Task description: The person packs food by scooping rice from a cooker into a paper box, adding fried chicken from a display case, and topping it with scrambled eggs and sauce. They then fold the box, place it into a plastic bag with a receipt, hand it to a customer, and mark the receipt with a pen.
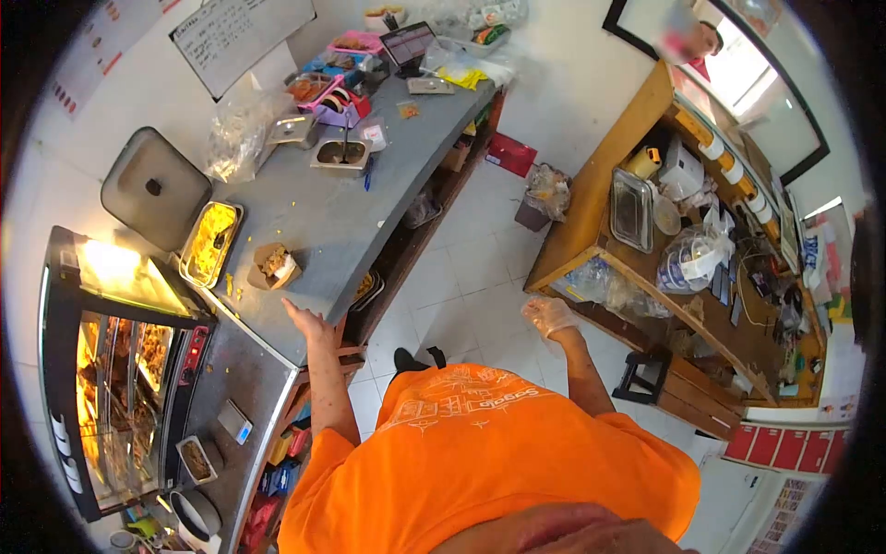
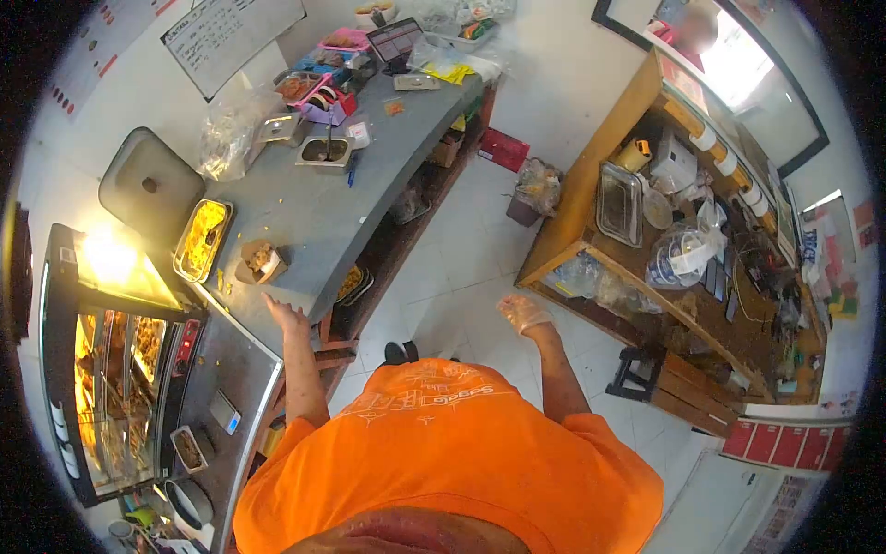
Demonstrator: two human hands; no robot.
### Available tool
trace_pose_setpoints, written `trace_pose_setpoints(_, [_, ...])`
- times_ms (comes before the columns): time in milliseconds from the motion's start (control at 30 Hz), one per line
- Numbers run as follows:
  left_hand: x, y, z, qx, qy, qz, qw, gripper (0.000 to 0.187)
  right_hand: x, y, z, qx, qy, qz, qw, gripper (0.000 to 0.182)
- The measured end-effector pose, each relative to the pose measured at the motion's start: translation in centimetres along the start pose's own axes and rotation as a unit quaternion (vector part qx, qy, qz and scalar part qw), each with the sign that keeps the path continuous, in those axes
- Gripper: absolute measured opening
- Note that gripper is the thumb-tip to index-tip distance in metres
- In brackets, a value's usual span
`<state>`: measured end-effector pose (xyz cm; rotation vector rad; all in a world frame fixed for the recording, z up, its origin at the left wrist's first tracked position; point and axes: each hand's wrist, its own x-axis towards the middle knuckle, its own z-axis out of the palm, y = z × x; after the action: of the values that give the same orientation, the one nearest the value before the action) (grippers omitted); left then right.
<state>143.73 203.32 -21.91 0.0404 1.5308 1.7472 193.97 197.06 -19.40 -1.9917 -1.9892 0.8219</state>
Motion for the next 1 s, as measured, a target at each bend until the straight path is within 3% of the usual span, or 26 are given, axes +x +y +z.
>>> trace_pose_setpoints(233, [1.3, -0.5, -1.4, 0.005, -0.009, -0.049, 0.999, 0.088, 3.6, -2.3, 2.1, 0.065, 0.011, -0.062, 0.996, 0.032])
trace_pose_setpoints(333, [1.3, -0.3, -0.6, 0.032, 0.011, -0.037, 0.999, 0.088, 4.5, -2.0, 3.4, 0.113, 0.015, -0.066, 0.991, 0.031])
trace_pose_setpoints(433, [2.7, -1.5, -0.6, 0.024, 0.012, -0.046, 0.999, 0.084, 4.4, -4.4, 0.8, 0.057, -0.006, -0.021, 0.998, 0.029])
trace_pose_setpoints(500, [0.5, 0.0, 0.3, 0.053, -0.065, -0.052, 0.995, 0.104, 5.3, -2.9, 1.4, 0.046, 0.028, -0.061, 0.997, 0.028])
trace_pose_setpoints(533, [0.7, -0.4, 0.4, 0.053, -0.068, -0.057, 0.995, 0.104, 5.0, -3.1, 1.1, 0.041, 0.053, -0.101, 0.993, 0.028])
trace_pose_setpoints(633, [0.8, -0.8, 0.3, 0.051, -0.086, -0.075, 0.992, 0.102, 4.5, -3.8, -0.3, 0.083, 0.018, -0.050, 0.995, 0.027])
trace_pose_setpoints(767, [-1.7, 0.0, 1.3, 0.005, -0.160, -0.070, 0.985, 0.100, 4.2, -4.0, -1.9, 0.095, 0.039, -0.093, 0.990, 0.029])
trace_pose_setpoints(800, [-2.2, 0.0, 1.4, -0.041, -0.193, -0.077, 0.977, 0.099, 3.8, -4.8, -3.1, 0.081, 0.051, -0.088, 0.992, 0.037])
trace_pose_setpoints(867, [-2.4, -0.2, 1.5, -0.046, -0.162, -0.089, 0.982, 0.097, 3.5, -6.0, -5.0, 0.070, 0.062, -0.081, 0.992, 0.047])
trace_pose_setpoints(933, [-1.5, -1.1, 1.3, -0.051, -0.131, -0.102, 0.985, 0.095, 3.7, -6.5, -6.5, 0.148, 0.156, -0.064, 0.974, 0.065])
trace_pose_setpoints(967, [0.1, -2.2, 0.7, -0.028, -0.097, -0.097, 0.990, 0.080, 3.4, -7.6, -8.0, 0.149, 0.155, -0.061, 0.975, 0.065])
trace_pose_setpoints(1000, [0.9, -3.0, 0.0, -0.004, -0.062, -0.091, 0.994, 0.069, 2.7, -9.1, -9.8, 0.187, 0.237, -0.043, 0.952, 0.071])
